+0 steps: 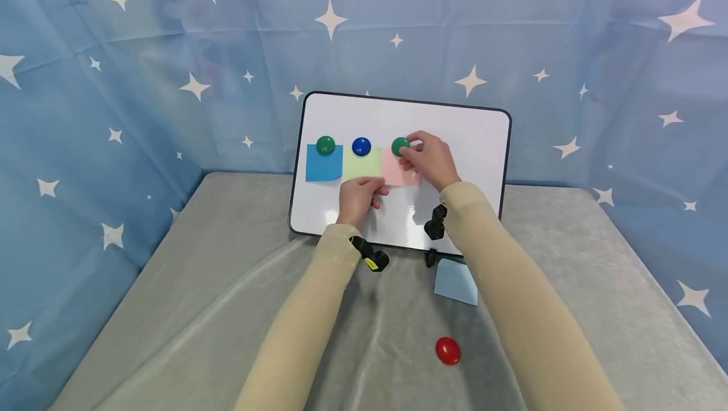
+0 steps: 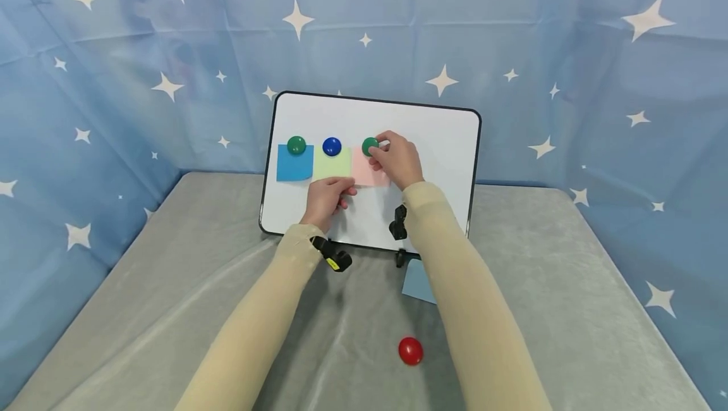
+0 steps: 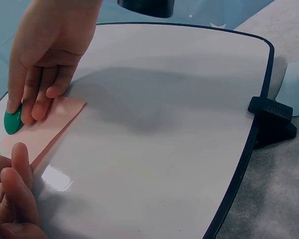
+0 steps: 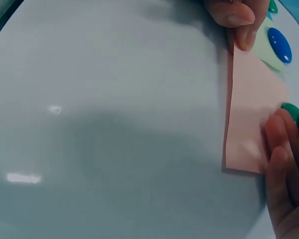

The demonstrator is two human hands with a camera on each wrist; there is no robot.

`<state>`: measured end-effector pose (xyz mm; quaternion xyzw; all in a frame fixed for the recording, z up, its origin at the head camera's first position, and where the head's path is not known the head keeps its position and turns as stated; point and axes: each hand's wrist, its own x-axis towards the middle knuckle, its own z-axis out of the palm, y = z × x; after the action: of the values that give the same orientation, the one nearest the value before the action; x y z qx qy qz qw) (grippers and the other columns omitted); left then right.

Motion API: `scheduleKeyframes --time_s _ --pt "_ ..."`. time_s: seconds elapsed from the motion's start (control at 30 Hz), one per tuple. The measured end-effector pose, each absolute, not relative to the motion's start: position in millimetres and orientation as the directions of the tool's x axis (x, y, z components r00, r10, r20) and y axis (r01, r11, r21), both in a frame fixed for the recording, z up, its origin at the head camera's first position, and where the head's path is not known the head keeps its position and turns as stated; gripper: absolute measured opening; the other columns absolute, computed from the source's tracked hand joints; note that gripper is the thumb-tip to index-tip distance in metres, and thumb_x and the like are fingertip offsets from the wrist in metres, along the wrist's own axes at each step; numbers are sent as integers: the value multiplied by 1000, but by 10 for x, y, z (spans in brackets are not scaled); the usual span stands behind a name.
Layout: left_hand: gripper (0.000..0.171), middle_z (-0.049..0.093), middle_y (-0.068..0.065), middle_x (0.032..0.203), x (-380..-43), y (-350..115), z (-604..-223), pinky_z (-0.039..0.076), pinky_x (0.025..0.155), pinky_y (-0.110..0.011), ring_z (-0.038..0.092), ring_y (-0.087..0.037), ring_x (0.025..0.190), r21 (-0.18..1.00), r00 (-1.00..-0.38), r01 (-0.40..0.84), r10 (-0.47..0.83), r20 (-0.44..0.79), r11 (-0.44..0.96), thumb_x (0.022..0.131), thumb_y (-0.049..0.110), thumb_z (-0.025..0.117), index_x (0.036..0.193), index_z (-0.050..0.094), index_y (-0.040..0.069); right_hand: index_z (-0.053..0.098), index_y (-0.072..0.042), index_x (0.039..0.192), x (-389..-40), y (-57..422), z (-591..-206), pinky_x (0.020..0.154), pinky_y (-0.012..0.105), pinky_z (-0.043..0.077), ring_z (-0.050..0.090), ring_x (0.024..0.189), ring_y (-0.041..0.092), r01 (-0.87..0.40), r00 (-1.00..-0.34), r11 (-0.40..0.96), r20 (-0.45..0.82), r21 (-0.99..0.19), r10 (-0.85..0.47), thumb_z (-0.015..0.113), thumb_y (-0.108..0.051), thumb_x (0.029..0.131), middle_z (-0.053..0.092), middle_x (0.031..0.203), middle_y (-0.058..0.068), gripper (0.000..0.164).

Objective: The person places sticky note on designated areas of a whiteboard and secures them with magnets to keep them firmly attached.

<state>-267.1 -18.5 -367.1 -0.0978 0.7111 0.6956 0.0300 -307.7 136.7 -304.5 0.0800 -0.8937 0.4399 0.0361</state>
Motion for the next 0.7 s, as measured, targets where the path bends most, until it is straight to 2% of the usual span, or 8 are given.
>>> scheduleKeyframes --time_s 0.17,0.7 --pt "19 66 -1 74 -2664 -175 -3646 44 56 -24 51 -12 48 986 -982 -168 -94 -166 20 85 31 60 89 68 15 52 -11 115 -3070 1364 -3030 65 28 48 62 69 14 -190 -981 664 157 -723 -111 57 -27 87 64 80 3 33" --pt "17 66 -2 73 -2658 -168 -3649 44 55 -25 50 -12 46 983 -977 -183 -115 -181 3 85 29 60 89 69 14 52 -10 116 -3090 1391 -3009 64 28 46 60 63 16 -188 -982 711 152 -677 -116 56 -28 88 63 80 4 34"
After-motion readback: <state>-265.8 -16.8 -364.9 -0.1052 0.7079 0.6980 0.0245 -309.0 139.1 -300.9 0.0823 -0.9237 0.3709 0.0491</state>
